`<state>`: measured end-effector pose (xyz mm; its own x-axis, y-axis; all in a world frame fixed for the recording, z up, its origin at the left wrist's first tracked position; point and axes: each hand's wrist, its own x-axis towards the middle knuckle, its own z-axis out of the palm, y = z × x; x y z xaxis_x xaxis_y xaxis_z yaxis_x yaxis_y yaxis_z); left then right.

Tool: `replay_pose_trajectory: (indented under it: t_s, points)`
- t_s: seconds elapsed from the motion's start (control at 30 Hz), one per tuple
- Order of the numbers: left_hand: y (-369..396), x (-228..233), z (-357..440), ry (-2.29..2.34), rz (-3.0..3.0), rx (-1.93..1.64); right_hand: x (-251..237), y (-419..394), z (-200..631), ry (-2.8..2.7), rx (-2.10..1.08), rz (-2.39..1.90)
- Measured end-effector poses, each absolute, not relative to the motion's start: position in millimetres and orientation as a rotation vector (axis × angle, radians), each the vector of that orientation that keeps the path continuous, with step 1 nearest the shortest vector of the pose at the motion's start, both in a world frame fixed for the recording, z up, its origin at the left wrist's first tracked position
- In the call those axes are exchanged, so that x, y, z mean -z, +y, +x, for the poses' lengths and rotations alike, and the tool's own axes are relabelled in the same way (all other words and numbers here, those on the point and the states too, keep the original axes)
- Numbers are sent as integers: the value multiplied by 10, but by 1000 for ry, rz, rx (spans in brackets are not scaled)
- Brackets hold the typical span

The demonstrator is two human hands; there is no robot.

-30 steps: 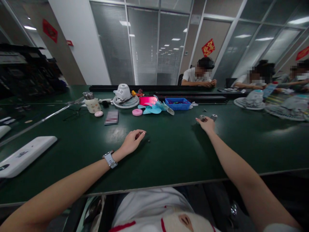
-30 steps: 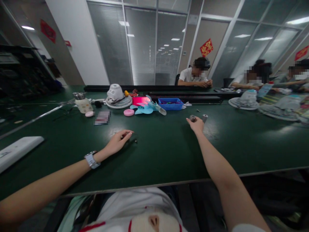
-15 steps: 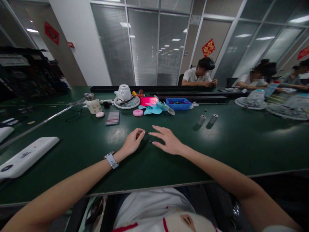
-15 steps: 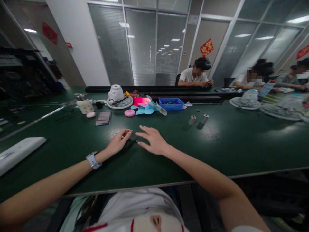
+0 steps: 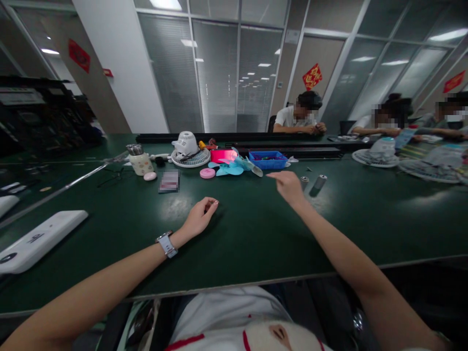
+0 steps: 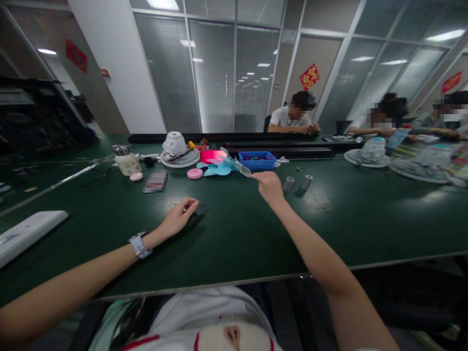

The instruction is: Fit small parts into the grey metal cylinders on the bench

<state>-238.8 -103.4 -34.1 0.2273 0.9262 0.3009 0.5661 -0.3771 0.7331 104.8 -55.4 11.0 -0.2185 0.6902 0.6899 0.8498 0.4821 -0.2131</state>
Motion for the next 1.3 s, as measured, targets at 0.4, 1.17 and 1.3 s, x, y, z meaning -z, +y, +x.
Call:
replay_pose_trajectory:
  t_s: [0.4,1.17,1.3]
  points:
    - [-1045,324,-2376,1375,2042,-995,55,-305,2127,-1651,518,-1703]
    - [-1060,317,-2375,1363,2107,-983,176,-172,2076,-1465,327,-1595]
    - [-1056,320,-2378,1355,2102,-974,219,-149,2092,-1416,284,-1536]
